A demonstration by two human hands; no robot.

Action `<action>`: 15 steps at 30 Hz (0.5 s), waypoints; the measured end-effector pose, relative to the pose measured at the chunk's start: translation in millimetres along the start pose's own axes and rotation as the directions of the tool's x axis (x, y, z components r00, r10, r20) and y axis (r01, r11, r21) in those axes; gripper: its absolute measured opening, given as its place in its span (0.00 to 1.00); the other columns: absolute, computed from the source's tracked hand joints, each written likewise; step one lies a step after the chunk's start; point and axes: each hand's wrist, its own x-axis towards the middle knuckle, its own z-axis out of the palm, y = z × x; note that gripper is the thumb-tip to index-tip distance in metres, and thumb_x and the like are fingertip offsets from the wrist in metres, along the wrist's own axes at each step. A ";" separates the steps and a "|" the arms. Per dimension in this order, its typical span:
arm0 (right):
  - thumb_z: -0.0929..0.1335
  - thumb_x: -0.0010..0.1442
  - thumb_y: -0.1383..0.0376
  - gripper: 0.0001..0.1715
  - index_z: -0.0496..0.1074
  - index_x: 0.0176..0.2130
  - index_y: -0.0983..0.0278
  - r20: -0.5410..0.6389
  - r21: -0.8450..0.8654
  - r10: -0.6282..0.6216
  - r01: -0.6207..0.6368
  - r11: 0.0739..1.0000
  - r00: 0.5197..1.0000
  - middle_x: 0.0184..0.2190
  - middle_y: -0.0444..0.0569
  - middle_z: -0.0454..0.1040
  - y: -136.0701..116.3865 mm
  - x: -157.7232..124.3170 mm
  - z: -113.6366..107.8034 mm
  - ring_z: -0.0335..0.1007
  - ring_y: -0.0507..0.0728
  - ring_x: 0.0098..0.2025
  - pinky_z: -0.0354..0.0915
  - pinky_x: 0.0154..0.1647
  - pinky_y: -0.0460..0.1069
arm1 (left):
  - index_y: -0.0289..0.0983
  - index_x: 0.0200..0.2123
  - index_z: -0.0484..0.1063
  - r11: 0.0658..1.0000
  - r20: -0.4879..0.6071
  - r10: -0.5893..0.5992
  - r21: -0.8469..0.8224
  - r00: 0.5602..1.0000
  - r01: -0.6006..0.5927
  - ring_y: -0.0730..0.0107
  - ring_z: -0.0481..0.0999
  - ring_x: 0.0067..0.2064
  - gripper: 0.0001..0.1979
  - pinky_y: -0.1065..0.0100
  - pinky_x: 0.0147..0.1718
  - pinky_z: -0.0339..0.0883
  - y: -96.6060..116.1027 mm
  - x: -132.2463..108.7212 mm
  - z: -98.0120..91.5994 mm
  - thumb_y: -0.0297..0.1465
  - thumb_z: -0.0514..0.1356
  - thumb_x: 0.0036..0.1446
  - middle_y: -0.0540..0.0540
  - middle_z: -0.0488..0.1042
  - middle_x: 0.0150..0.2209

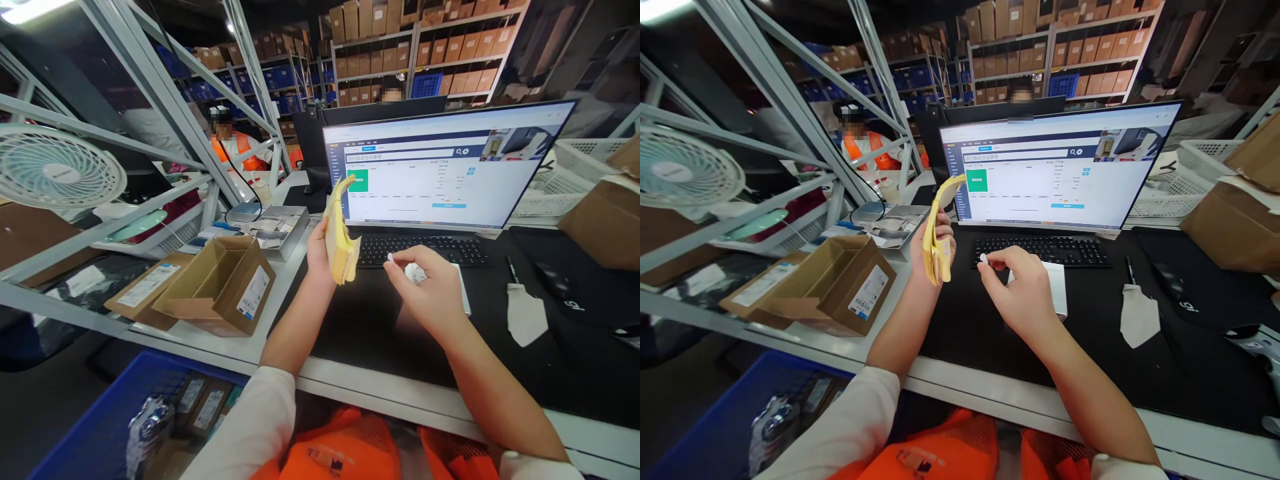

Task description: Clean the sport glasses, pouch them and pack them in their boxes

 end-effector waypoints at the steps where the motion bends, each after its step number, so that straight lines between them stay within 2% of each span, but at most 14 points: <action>1: 0.71 0.62 0.62 0.04 0.75 0.34 0.59 -0.004 -0.021 0.012 -0.012 1.000 1.000 0.32 0.46 0.80 2.1 1.4 -4.2 0.77 0.58 0.35 0.69 0.39 0.54 | 0.38 0.42 0.74 1.000 0.002 0.002 -0.009 1.000 -0.002 0.79 0.72 0.21 0.12 0.77 0.24 0.72 1.5 0.7 0.1 0.32 0.51 0.68 0.51 0.75 0.26; 5: 0.72 0.62 0.62 0.04 0.77 0.35 0.60 0.013 -0.104 0.060 -0.059 0.993 0.998 0.33 0.46 0.80 16.7 6.9 -24.9 0.77 0.58 0.36 0.70 0.39 0.53 | 0.37 0.43 0.74 1.000 -0.019 -0.004 -0.021 1.000 0.004 0.73 0.78 0.26 0.16 0.73 0.26 0.75 7.6 7.0 -1.7 0.33 0.47 0.69 0.48 0.79 0.29; 9: 0.71 0.62 0.60 0.07 0.78 0.37 0.61 0.112 -0.289 0.051 -0.017 0.957 0.992 0.33 0.48 0.80 37.3 9.2 -53.0 0.77 0.59 0.36 0.70 0.38 0.54 | 0.35 0.49 0.74 0.986 -0.085 0.008 0.165 0.996 0.007 0.66 0.83 0.30 0.13 0.68 0.33 0.80 23.0 21.0 -19.2 0.30 0.56 0.63 0.45 0.82 0.33; 12: 0.70 0.62 0.60 0.07 0.78 0.37 0.61 0.230 -0.418 0.082 0.023 0.908 0.970 0.33 0.48 0.81 51.8 8.7 -77.6 0.77 0.60 0.35 0.68 0.35 0.54 | 0.37 0.53 0.74 0.951 -0.080 -0.031 0.303 0.996 0.055 0.59 0.85 0.33 0.19 0.64 0.34 0.82 44.0 36.0 -51.1 0.23 0.60 0.57 0.44 0.84 0.35; 15: 0.69 0.62 0.61 0.08 0.79 0.37 0.61 0.373 -0.490 0.073 0.129 0.862 0.925 0.35 0.48 0.80 62.0 8.2 -98.5 0.77 0.60 0.36 0.67 0.35 0.54 | 0.39 0.55 0.73 0.873 -0.169 -0.130 0.447 0.977 0.194 0.56 0.85 0.30 0.23 0.64 0.29 0.81 61.5 51.9 -96.0 0.21 0.60 0.56 0.43 0.84 0.34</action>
